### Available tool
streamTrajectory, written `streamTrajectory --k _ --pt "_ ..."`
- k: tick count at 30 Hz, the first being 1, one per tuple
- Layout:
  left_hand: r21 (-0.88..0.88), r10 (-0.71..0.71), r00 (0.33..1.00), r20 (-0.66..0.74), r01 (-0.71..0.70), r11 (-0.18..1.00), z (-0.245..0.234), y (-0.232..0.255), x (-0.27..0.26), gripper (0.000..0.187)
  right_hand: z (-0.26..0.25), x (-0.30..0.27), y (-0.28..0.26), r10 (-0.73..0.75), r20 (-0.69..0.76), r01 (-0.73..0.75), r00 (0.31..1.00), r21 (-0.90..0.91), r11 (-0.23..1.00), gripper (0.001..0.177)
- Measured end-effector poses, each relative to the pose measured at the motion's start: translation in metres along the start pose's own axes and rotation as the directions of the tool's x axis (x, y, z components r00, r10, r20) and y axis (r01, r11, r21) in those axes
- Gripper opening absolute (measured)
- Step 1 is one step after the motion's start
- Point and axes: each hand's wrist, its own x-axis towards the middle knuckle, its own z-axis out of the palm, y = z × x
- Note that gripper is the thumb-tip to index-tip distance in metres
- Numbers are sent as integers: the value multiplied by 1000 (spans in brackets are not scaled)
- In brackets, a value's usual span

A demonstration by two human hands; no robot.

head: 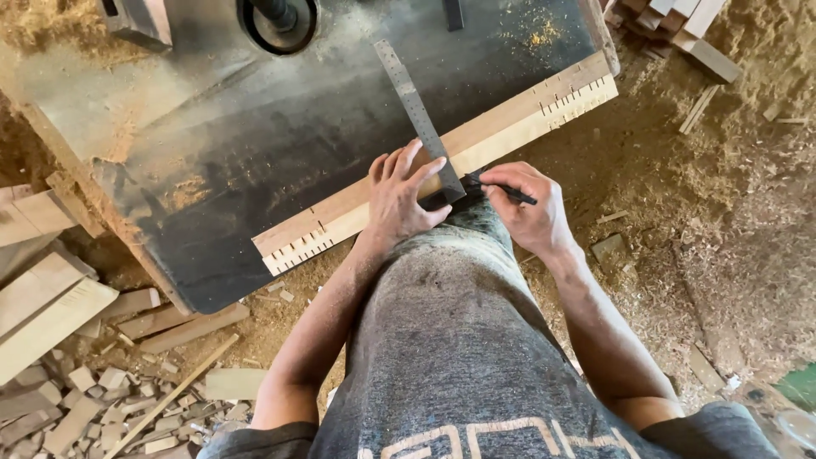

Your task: Measuring and marking lines on wooden boards using a ruler and pencil in a workshop.

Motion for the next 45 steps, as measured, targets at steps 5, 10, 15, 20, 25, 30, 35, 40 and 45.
streamTrajectory --k 5,10,15,20,25,30,35,40,45 --pt "-7 10 1000 -6 -10 1000 1 -2 0 85 11 7 1 -19 -38 21 999 52 998 19" --pt "7 17 1000 -17 -17 1000 4 -2 -2 83 11 13 -8 -70 -62 74 996 60 995 17" --pt "13 20 1000 -18 -20 1000 3 -2 -2 85 24 11 7 -61 -111 71 992 84 994 17" --pt "6 15 1000 -20 -14 1000 7 -2 -1 81 18 12 6 -87 56 90 995 -50 995 11" --pt "-18 1 999 -41 -2 1000 5 -5 -1 79 -27 10 -54 134 414 -18 900 -271 962 20" --pt "-783 -345 913 -219 46 620 -39 -12 -1 32 -31 14 -5 293 454 -275 841 -107 955 35" --pt "-739 -741 663 -103 448 503 -59 -77 34 47 -15 53 -64 73 706 62 705 -163 985 34" --pt "125 -286 794 -537 410 903 -16 -59 4 109 10 105 21 -76 875 334 477 -101 937 33" --pt "475 -351 935 42 290 831 5 10 -31 145 24 155 90 -268 946 161 183 240 957 61"
